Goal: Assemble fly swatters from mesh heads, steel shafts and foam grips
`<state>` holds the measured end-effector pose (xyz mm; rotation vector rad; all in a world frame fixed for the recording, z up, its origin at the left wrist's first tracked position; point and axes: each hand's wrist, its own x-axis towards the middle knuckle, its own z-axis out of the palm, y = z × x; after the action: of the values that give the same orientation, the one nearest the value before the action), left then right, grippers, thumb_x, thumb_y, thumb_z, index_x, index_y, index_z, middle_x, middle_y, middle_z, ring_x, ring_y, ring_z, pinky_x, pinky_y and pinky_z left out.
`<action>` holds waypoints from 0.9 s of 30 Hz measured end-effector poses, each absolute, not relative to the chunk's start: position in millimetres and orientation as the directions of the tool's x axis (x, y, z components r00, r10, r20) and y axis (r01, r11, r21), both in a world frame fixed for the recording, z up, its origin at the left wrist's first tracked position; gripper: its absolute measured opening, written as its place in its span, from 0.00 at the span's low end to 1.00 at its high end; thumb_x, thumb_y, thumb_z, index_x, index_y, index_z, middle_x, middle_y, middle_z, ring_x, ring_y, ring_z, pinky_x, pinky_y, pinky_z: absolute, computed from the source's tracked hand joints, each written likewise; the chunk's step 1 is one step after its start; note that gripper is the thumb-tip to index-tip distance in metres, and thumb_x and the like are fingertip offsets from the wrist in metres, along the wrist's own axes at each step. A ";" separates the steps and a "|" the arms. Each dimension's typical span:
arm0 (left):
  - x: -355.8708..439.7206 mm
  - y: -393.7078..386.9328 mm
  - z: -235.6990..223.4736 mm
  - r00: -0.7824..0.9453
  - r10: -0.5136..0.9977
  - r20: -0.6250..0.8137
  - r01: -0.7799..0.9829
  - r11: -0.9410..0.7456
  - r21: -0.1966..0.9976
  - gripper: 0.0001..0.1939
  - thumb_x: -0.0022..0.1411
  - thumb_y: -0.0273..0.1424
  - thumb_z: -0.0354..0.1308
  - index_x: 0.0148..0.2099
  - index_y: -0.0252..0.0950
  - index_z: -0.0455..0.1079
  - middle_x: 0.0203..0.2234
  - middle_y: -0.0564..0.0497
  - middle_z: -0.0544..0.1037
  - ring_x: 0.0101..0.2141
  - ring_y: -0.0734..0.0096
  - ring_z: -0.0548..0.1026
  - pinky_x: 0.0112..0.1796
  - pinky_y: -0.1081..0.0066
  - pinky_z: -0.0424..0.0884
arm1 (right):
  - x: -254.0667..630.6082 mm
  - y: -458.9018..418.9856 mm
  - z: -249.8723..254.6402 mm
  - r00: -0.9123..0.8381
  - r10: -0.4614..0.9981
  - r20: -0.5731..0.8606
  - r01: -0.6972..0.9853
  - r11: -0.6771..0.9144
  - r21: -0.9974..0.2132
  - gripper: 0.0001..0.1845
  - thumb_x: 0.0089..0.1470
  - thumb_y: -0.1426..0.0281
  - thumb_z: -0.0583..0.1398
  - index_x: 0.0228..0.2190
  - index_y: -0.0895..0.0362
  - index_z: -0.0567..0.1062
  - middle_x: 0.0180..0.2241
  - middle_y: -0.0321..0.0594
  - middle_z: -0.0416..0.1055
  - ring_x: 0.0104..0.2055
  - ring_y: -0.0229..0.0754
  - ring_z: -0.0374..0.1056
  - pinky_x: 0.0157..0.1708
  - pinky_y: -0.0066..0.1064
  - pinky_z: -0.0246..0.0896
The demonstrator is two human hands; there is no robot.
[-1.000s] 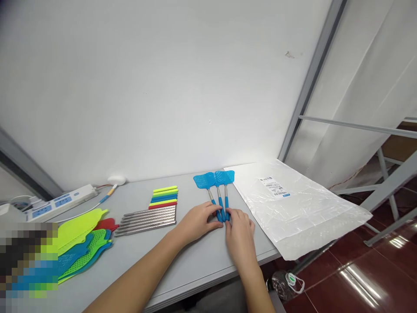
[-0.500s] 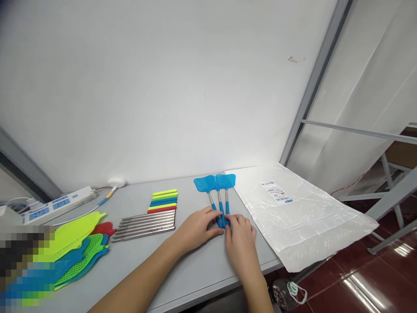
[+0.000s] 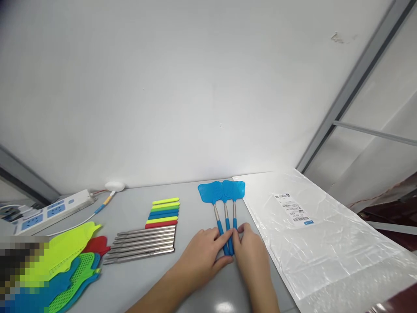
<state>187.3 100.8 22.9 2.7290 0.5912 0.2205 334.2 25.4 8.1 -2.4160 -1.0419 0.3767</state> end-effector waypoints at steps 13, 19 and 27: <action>188.7 110.7 12.7 0.905 0.423 0.034 0.361 -0.809 0.464 0.32 0.63 0.49 0.51 0.66 0.47 0.53 0.43 0.45 0.72 0.41 0.54 0.71 0.41 0.55 0.67 | 335.7 35.0 18.1 0.634 0.745 -0.207 0.685 -0.665 -0.298 0.20 0.61 0.55 0.46 0.23 0.51 0.64 0.23 0.39 0.73 0.27 0.46 0.69 0.25 0.31 0.46; 187.7 111.6 11.5 0.906 0.421 0.047 0.353 -0.812 0.464 0.32 0.62 0.49 0.54 0.65 0.46 0.55 0.42 0.46 0.72 0.41 0.55 0.71 0.41 0.56 0.66 | 335.8 36.8 20.9 0.617 0.753 -0.228 0.700 -0.658 -0.277 0.20 0.62 0.55 0.45 0.24 0.51 0.64 0.24 0.40 0.73 0.29 0.48 0.70 0.25 0.31 0.46; 188.1 111.2 12.8 0.904 0.421 0.067 0.349 -0.822 0.450 0.32 0.62 0.46 0.57 0.65 0.45 0.55 0.42 0.47 0.73 0.40 0.56 0.72 0.40 0.57 0.67 | 333.9 37.6 23.4 0.619 0.747 -0.244 0.697 -0.665 -0.268 0.20 0.61 0.56 0.46 0.24 0.52 0.64 0.24 0.41 0.73 0.28 0.48 0.70 0.24 0.31 0.45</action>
<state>188.1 111.2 12.8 2.6313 0.5607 0.2269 333.9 37.6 23.4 -2.6925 -1.2089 0.5077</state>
